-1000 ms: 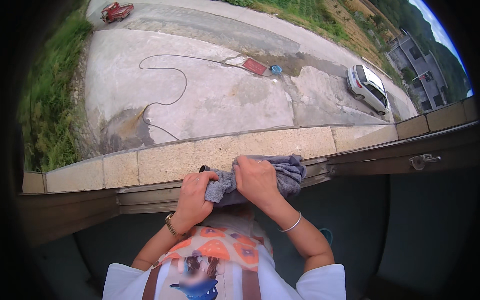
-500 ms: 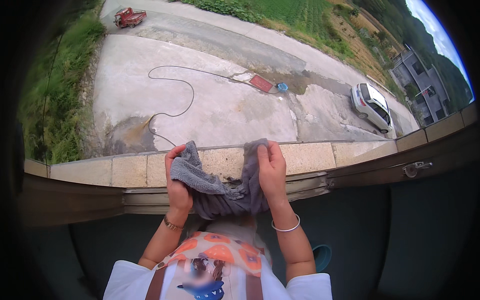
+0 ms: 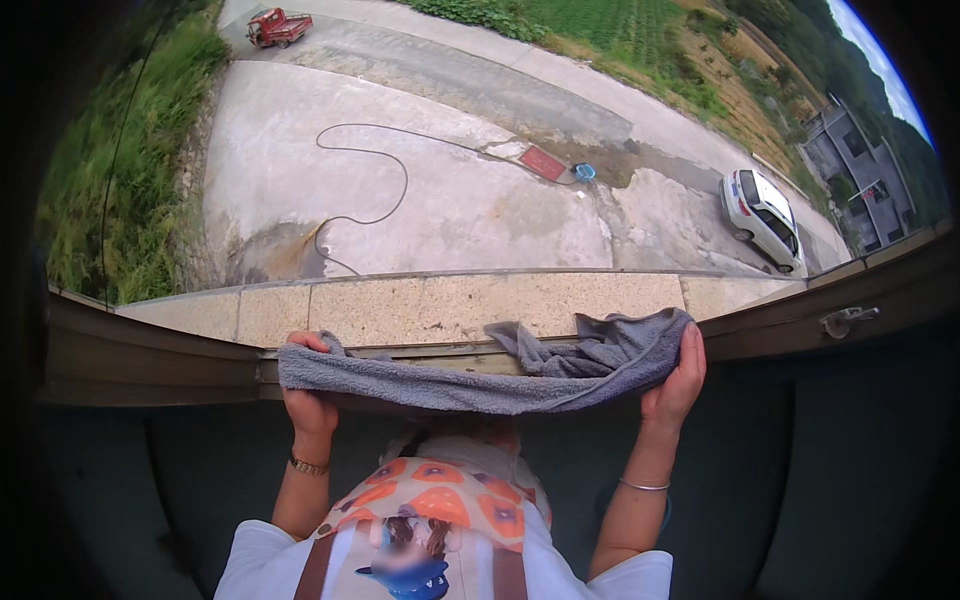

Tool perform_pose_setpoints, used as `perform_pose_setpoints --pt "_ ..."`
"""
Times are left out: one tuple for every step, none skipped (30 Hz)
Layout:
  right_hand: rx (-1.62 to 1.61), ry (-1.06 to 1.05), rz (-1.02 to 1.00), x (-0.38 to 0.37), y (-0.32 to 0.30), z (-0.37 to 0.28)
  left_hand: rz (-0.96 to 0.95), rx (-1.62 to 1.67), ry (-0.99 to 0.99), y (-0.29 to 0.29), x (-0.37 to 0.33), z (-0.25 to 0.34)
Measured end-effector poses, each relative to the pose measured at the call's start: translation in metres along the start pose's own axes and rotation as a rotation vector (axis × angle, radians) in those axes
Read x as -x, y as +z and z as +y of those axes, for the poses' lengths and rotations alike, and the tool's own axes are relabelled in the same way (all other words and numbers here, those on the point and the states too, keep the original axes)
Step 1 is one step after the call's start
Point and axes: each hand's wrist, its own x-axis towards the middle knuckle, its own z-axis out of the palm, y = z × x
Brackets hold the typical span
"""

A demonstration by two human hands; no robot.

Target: The person scrubs the window frame with a small stick, then rinses a gray cloth in a bucket of water and wipes the window frame and sill with the cloth. The person repeatedly wrings and reuses the cloth while cleaning the frame.

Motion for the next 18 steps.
perform_pose_setpoints --pt "0.079 -0.086 -0.059 0.010 0.005 -0.013 -0.091 -0.034 0.076 0.002 0.004 0.005" --pt "0.156 -0.178 -0.112 0.019 0.008 -0.024 -0.153 -0.283 0.158 0.007 0.005 0.011" --pt "0.419 -0.284 -0.121 0.021 0.005 -0.025 -0.213 -0.532 0.240 0.012 0.005 0.016" --pt "0.682 -0.387 -0.130 0.021 0.004 -0.025 -0.271 -0.782 0.322 0.015 0.004 0.018" --pt "0.918 -0.463 -0.097 0.026 0.017 -0.023 -0.294 -0.911 0.351 0.022 0.002 0.016" --pt "1.115 -0.499 -0.163 0.027 0.026 -0.017 -0.321 -1.019 0.340 0.027 0.001 0.011" --pt "1.244 -0.623 -0.241 0.024 0.025 -0.001 -0.347 -1.127 0.328 0.031 0.001 0.003" --pt "1.281 -0.636 -0.382 0.020 0.024 0.014 -0.372 -1.233 0.314 0.035 0.000 -0.004" --pt "1.393 -0.740 -0.490 0.019 0.026 0.025 -0.398 -1.236 0.283 0.039 0.000 -0.009" --pt "1.465 -0.715 -0.602 0.022 0.029 0.032 -0.422 -1.237 0.293 0.042 -0.002 -0.012" --pt "1.516 -0.755 -0.667 0.022 0.030 0.040 -0.440 -1.241 0.296 0.044 -0.003 -0.015" --pt "1.567 -0.796 -0.733 0.023 0.031 0.045 -0.458 -1.245 0.299 0.047 -0.005 -0.018" --pt "1.551 -0.798 -0.752 0.022 0.032 0.046 -0.479 -1.219 0.281 0.050 -0.008 -0.021" --pt "1.531 -0.796 -0.773 0.022 0.035 0.047 -0.499 -1.198 0.260 0.052 -0.010 -0.024" --pt "1.512 -0.795 -0.792 0.022 0.037 0.048 -0.520 -1.175 0.240 0.055 -0.011 -0.026" --pt "1.464 -0.758 -0.820 0.023 0.041 0.052 -0.536 -1.171 0.219 0.058 -0.011 -0.026" --pt "1.419 -0.726 -0.845 0.023 0.045 0.054 -0.553 -1.163 0.203 0.062 -0.011 -0.027" --pt "1.374 -0.694 -0.868 0.025 0.050 0.057 -0.570 -1.154 0.187 0.067 -0.011 -0.028"
